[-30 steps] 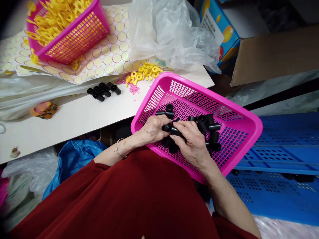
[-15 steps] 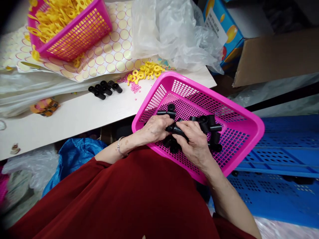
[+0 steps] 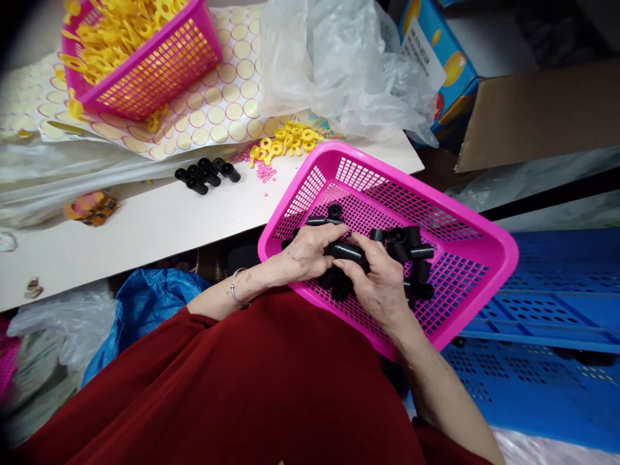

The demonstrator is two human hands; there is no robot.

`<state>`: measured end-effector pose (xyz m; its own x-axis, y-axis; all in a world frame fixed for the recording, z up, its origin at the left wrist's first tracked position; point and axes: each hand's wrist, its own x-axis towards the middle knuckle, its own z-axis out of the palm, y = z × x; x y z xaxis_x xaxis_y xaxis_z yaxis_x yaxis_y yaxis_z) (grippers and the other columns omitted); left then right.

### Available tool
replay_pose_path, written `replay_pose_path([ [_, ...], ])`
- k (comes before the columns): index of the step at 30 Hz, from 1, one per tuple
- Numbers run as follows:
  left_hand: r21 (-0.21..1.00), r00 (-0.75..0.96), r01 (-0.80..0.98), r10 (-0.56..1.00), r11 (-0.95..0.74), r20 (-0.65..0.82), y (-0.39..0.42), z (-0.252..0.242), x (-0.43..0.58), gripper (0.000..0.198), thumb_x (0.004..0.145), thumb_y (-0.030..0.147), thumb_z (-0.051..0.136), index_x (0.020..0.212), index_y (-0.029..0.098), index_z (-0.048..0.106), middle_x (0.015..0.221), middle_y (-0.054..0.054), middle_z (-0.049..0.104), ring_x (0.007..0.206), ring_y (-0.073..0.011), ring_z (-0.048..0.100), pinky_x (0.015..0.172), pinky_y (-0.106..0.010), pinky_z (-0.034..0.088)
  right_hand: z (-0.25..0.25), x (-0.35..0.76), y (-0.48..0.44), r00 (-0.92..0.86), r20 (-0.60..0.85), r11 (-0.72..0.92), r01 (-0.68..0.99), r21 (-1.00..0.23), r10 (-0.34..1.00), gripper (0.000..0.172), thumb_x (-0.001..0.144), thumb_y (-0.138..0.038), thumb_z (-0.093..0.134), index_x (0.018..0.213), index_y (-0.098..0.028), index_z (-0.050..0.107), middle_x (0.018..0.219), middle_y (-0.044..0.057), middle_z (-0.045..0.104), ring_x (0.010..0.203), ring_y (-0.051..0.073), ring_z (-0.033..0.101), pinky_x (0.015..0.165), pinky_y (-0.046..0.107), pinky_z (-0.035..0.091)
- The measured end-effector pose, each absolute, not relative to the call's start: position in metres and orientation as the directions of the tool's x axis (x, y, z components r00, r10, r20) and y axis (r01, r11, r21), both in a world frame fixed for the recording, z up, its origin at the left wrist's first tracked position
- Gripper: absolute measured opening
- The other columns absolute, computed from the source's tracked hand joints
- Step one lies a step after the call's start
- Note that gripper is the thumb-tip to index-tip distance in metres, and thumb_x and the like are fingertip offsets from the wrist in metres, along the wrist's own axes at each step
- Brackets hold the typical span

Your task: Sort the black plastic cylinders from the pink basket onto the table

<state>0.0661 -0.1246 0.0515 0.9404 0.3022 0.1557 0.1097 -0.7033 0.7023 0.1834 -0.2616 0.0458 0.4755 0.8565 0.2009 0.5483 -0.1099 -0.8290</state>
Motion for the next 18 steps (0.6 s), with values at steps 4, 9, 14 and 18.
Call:
replay_pose_path([
  [4,0.766,0.887,0.157,0.43,-0.623,0.169,-0.12,0.04,0.061,0.066,0.079,0.03,0.069,0.139,0.012,0.046,0.091,-0.005,0.069,0.078,-0.0171,0.064,0.072,-0.032,0.056,0.038,0.181,-0.263,0.534,0.107,-0.134,0.392,-0.91,0.838,0.037,0.084,-0.039,0.068,0.118,-0.024,0.068,0.114,0.005,0.073,0.103,0.024,0.07,0.101,0.047,0.053],
  [9,0.749,0.869,-0.075,0.326,-0.659,0.373,-0.122,0.029,0.058,0.052,0.087,0.048,0.063,0.126,0.013,0.061,0.113,-0.015,0.07,0.099,-0.0226,0.068,0.085,-0.038,0.058,0.035,0.179,-0.259,0.57,-0.104,-0.111,-0.022,-0.994,0.815,0.039,0.079,-0.041,0.074,0.115,-0.026,0.072,0.11,0.003,0.076,0.1,0.024,0.072,0.098,0.046,0.055],
  [14,0.501,0.897,-0.091,0.147,-0.861,0.417,-0.135,0.026,0.056,0.042,0.1,0.033,0.04,0.124,0.006,0.062,0.127,-0.02,0.064,0.119,-0.024,0.062,0.1,-0.04,0.053,0.043,0.169,-0.256,0.439,-0.349,-0.112,-0.481,-0.87,0.828,0.031,0.072,-0.037,0.081,0.1,-0.024,0.076,0.101,0.007,0.078,0.09,0.024,0.074,0.088,0.045,0.06],
  [18,0.461,0.852,-0.172,0.103,-0.871,0.513,-0.132,0.033,0.046,0.038,0.1,0.033,0.042,0.115,0.009,0.068,0.113,-0.015,0.071,0.107,-0.0182,0.068,0.093,-0.028,0.056,0.052,0.163,-0.261,0.301,-0.333,-0.149,-0.501,-0.853,0.894,0.026,0.079,-0.041,0.075,0.1,-0.026,0.075,0.106,0.008,0.076,0.089,0.024,0.074,0.084,0.044,0.062],
])
